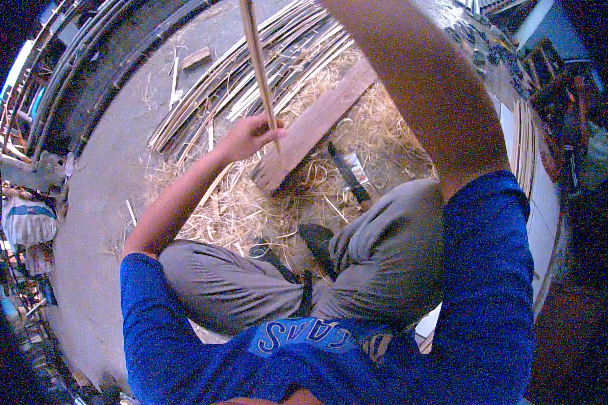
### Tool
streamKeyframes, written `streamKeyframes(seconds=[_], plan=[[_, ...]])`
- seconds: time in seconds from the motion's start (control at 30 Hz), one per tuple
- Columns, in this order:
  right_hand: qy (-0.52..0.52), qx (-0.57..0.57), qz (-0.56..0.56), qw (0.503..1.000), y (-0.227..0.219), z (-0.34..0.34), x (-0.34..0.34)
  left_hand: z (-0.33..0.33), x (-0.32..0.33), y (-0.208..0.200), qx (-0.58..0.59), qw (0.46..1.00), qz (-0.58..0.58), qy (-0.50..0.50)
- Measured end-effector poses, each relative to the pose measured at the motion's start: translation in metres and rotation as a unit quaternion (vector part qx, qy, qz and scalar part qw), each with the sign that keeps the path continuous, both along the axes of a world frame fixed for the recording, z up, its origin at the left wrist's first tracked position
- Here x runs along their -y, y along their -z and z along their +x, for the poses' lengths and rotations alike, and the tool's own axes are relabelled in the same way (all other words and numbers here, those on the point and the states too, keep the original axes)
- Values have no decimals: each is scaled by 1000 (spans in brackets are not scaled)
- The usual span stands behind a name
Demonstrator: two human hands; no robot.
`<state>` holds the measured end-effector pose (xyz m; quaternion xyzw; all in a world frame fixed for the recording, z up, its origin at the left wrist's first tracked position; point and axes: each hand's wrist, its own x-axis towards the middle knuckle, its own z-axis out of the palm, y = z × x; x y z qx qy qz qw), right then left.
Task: The person sits on the floor and uses a knife to split long bamboo strips into thinner pieces. They repeatedly position the bamboo on a wooden block, split it with the knife, and set the finished strips aside.
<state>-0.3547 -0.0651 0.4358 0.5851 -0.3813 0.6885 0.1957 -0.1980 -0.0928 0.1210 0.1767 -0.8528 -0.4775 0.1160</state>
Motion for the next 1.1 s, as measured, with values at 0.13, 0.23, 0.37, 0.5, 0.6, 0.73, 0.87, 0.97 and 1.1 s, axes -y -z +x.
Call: streamKeyframes(seconds=[0.13, 0.23, 0.37, 0.5, 0.6, 0.73, 0.87, 0.97, 1.1], plan=[[-31, 12, 26, 999, 49, 14, 21, 21, 17, 16, 41, 998, -21, -29], [-30, 27, 33, 999, 27, 20, 2, 5, 8, 6, 31, 999, -33, -10], [-30, 16, -4, 999, 42, 28, 10, 1, 3, 8, 21, 998, -57, 28], [-95, 49, 71, 992, 56, 29, 5, 9, 13, 16, 48, 996, -66, 28], [-48, 113, 80, 989, 27, 12, -7, 2, 13, 10, -34, 998, -41, 20], [69, 204, 28, 976, 20, -58, 30, 7, 6, -2, -88, 993, 79, -25], [-94, 339, 240, 905, 49, -138, 35, 12, -18, -17, -68, 958, 278, 10], [-84, 413, 347, 838, 107, -160, 40, 21, -24, -19, -2, 930, 367, -13], [227, 256, 455, 822, 178, -163, 10, 17, -27, -19, 59, 892, 449, 2]])
